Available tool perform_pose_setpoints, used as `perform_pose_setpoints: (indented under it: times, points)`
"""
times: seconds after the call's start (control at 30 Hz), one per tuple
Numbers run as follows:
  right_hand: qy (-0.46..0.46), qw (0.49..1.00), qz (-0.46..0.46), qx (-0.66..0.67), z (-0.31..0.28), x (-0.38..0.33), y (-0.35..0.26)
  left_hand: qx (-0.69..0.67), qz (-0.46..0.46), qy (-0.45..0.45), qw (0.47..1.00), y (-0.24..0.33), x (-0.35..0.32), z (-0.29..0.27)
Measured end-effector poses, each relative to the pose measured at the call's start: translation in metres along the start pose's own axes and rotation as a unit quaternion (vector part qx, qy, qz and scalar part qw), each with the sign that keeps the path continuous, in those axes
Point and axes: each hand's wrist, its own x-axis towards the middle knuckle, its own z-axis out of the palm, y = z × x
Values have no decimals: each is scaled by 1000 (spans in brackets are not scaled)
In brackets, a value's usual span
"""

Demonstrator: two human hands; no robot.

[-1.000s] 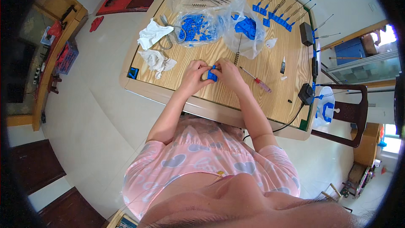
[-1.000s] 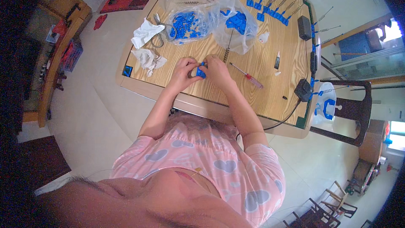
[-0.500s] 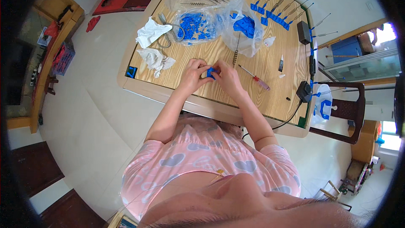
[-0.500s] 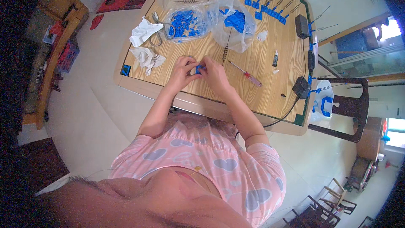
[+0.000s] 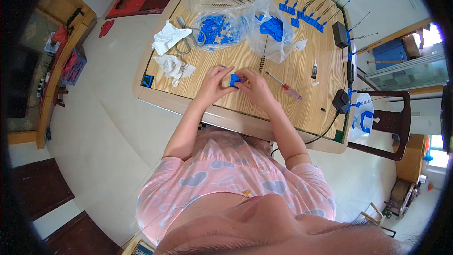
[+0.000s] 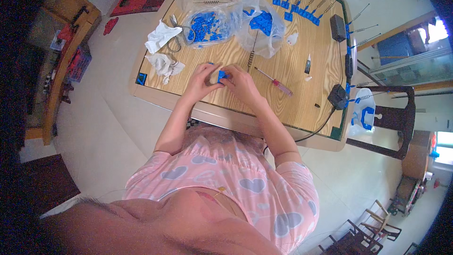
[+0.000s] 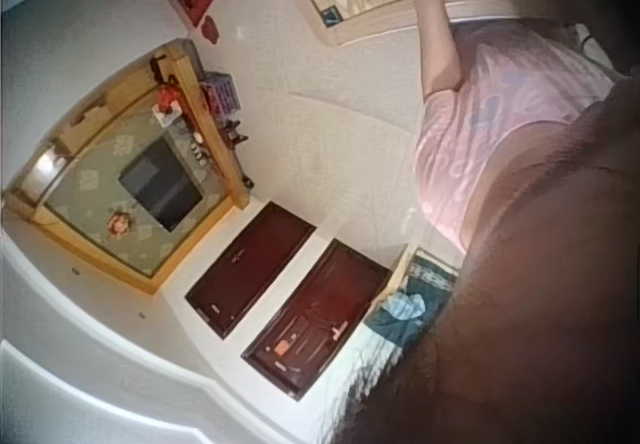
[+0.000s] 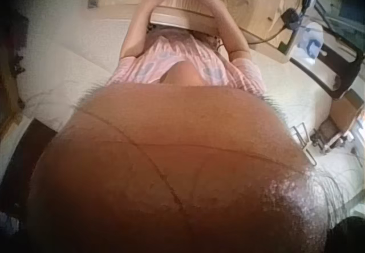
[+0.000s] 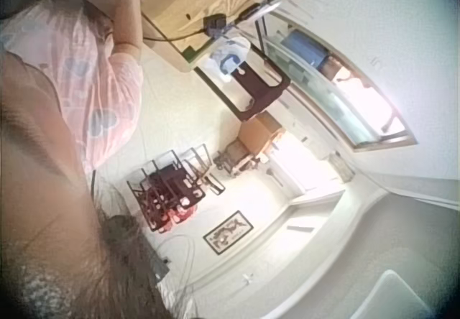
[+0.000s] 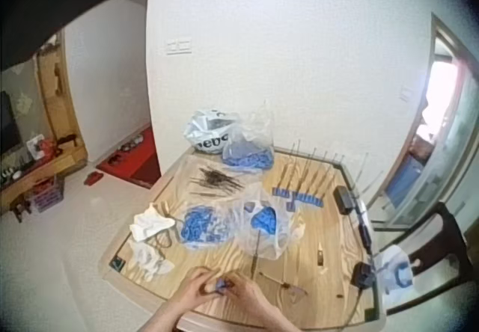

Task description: Assembling small components by inserting a spring and wire into a blue plastic housing.

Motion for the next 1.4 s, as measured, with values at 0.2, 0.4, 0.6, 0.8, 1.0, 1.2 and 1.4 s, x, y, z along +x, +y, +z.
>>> perform_pose_setpoints:
  times: [0.2,0.4,0.6,0.8,1.0,1.2,1.4]
  points:
    - [100,994,43,18,-10,-5,14,-30,-127,116,985,-29,-9,-11]
    - [149,985,68,45,11,-9,29,87,-60,104,989,-23,15,-2]
    - [161,983,64,53,17,-10,32,94,-59,101,989,-35,13,9]
    - [122,992,-30,27,17,-11,18,29,-89,114,989,-27,16,6]
    - [127,983,-86,-106,15,4,23,45,-50,138,988,-29,16,8]
    - [146,987,-47,-42,0,8,15,90,-33,140,986,-33,14,9]
    - [147,988,-36,-30,-15,22,10,114,-34,142,983,-36,13,9]
